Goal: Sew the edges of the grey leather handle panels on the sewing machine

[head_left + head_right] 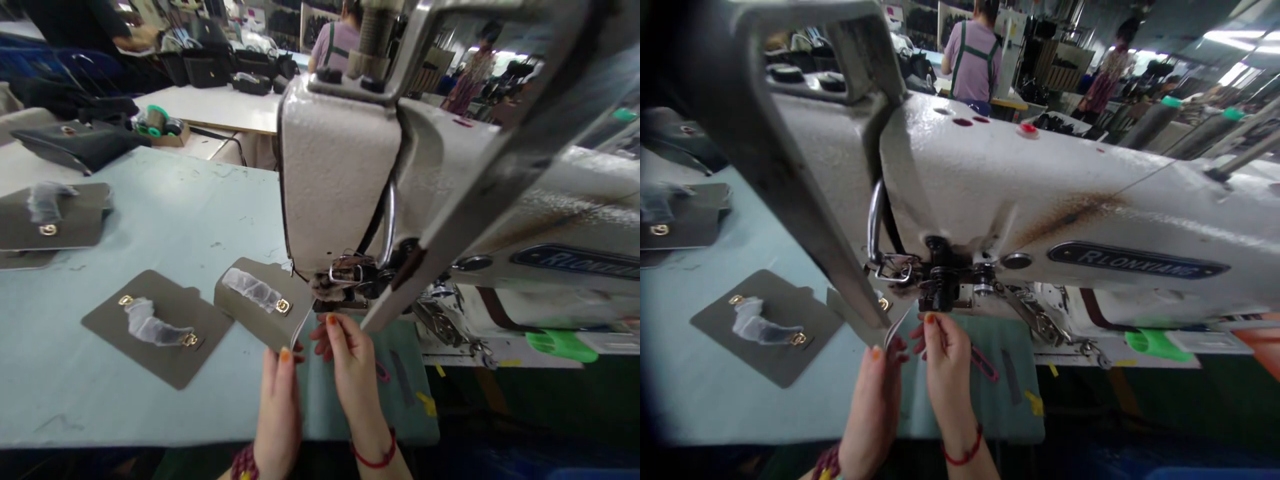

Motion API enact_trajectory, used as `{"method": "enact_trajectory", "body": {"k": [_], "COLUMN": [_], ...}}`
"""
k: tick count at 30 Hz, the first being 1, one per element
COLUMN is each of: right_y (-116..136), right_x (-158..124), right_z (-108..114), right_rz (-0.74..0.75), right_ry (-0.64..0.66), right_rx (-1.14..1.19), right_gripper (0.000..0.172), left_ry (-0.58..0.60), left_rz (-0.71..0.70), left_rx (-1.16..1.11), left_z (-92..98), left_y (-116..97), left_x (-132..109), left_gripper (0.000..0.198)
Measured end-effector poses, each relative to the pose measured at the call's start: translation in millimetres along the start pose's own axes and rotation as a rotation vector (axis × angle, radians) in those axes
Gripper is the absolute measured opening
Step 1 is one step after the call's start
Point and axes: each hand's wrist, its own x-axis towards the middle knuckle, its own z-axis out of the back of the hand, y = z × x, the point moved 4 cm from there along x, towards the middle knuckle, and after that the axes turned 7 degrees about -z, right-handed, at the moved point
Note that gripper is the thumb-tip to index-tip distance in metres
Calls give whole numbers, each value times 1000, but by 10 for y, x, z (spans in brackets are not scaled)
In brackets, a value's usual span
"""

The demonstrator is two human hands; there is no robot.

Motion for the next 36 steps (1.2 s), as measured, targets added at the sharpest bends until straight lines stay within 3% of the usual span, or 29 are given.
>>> {"method": "enact_trajectory", "body": {"k": [2, 3, 5, 7, 9, 12, 14, 17, 20, 25, 29, 33, 36], "right_y": [-11, -11, 7, 50, 92, 108, 80, 31, 22, 76, 114, 115, 116], "right_x": [-7, -5, 12, 43, 81, 126, 137, 122, 96, 103, 125, 156, 189], "right_z": [-19, -38, -96, -183, -282, -384, -407, -400, -373, -320, -274, -246, -226], "right_rz": [-13, -11, 18, 63, 95, 104, 91, 63, 37, 31, 40, 20, 28], "right_ry": [-9, -14, -42, -72, -82, -93, -97, -119, -155, -128, -108, -97, -97], "right_rx": [5, 5, -20, -84, -157, -202, -169, -101, -85, -133, -171, -195, -217], "right_gripper": [37, 39, 41, 43, 44, 42, 41, 39, 38, 38, 39, 41, 40], "left_ry": [-90, -62, 156, 482, 755, 969, 1063, 1133, 1079, 996, 892, 817, 834], "left_rz": [-62, -133, -414, -731, -1012, -1307, -1417, -1424, -1368, -1291, -1323, -1302, -1203], "left_rx": [92, 209, 462, 694, 847, 954, 1014, 1148, 1224, 1228, 1223, 1221, 1212], "left_z": [455, 647, 845, 789, 585, 228, 62, -22, -4, 42, 72, 54, 9], "left_y": [68, 33, -162, -377, -556, -824, -1019, -1279, -1412, -1295, -1219, -1260, -1291], "left_x": [24, 100, 368, 708, 1041, 1378, 1426, 1329, 1193, 1100, 1055, 989, 986], "left_gripper": [41, 39, 38, 43, 57, 70, 65, 55, 52, 56, 56, 54, 53]}}
